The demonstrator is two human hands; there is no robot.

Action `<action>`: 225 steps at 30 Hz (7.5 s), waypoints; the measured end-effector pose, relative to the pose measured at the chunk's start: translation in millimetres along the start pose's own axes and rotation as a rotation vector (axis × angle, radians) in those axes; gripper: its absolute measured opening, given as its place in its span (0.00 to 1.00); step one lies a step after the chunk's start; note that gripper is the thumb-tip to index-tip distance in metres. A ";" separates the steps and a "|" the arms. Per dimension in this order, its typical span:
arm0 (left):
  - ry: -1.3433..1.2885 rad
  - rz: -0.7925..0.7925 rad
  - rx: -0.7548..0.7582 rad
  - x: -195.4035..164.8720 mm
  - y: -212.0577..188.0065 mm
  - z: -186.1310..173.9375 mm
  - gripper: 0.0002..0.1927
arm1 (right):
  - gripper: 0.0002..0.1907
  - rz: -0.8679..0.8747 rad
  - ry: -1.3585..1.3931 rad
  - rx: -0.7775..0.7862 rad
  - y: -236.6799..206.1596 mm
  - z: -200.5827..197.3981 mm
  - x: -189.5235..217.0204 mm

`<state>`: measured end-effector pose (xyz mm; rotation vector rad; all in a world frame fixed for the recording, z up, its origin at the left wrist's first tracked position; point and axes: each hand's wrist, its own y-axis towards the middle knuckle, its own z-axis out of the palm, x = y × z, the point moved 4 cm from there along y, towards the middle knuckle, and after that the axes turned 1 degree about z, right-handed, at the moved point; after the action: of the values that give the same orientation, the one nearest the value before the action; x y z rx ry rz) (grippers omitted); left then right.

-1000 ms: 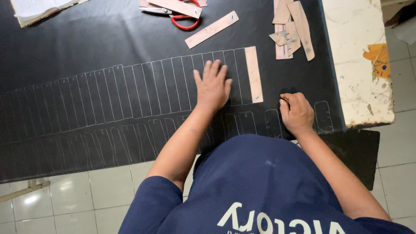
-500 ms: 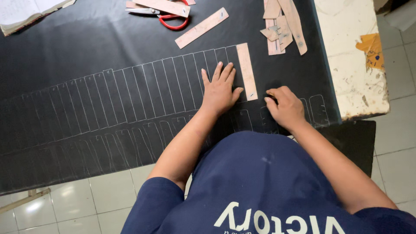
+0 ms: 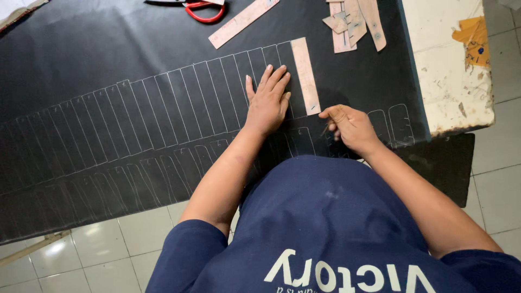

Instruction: The person uses a wooden ruler and a pencil to mark a series of small 'x' marks along the top edge of a large black sheet that has pre-drawn rectangular outlines. They repeatedly reposition the ruler and mark each rectangle in sequence.

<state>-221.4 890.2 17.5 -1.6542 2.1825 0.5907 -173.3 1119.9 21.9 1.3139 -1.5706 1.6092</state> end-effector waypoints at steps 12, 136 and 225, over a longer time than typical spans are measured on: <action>-0.009 0.013 -0.004 -0.1 -0.4 -2.7 0.26 | 0.15 -0.189 -0.012 0.099 4.7 15.0 2.4; 0.153 0.115 0.094 -27.6 47.6 8.4 0.34 | 0.12 -0.472 -0.601 -0.144 85.9 -40.0 48.2; 0.185 0.076 0.111 -40.2 76.4 14.2 0.33 | 0.36 -0.505 -0.989 -0.442 263.3 -90.0 191.6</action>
<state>-284.1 948.7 34.8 -1.6318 2.3702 0.3400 -503.8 1109.5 91.2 2.1407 -1.7199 0.2303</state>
